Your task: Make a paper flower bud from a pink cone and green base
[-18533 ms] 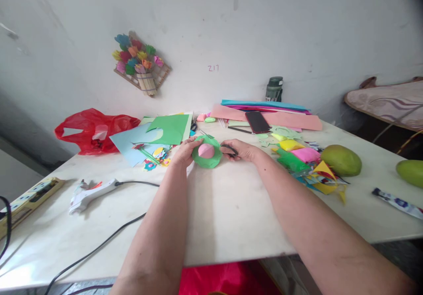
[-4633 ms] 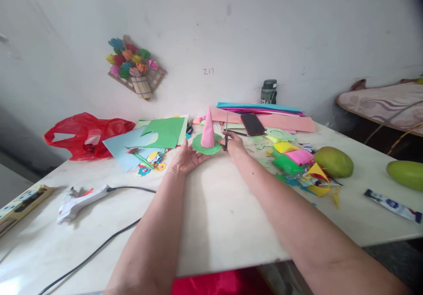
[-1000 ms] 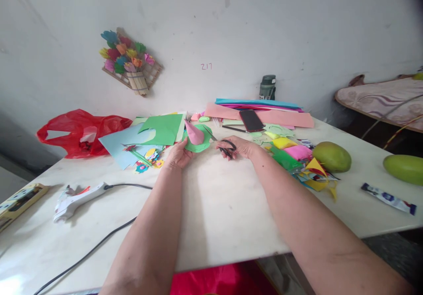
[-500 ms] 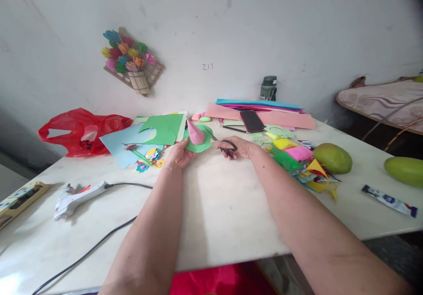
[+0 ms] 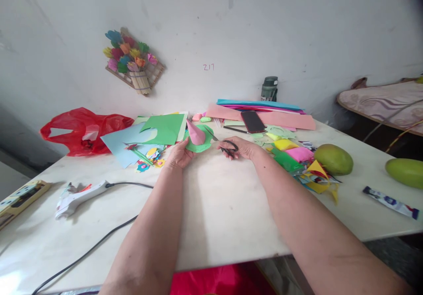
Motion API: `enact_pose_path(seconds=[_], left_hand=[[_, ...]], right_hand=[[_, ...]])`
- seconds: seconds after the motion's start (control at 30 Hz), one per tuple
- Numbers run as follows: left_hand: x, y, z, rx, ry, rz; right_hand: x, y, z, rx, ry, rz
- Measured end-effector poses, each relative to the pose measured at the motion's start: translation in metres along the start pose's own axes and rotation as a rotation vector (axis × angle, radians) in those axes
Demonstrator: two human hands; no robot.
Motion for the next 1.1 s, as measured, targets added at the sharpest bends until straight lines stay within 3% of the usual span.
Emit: enact_pose_path(seconds=[1.1], left_hand=[[-0.0009,0.0011,-0.0008,0.001,0.014,0.003]], right_hand=[[-0.0006,0.0018,0.0042,-0.006,0.050,0.008]])
Point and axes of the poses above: each hand's wrist, its own y-axis away from the middle knuckle, its own x-axis out of the palm, z = x × y, the point moved 6 cm from there along -y, towards the middle knuckle, and after that the axes turned 4 degrees about z, right-handed, at the moved point
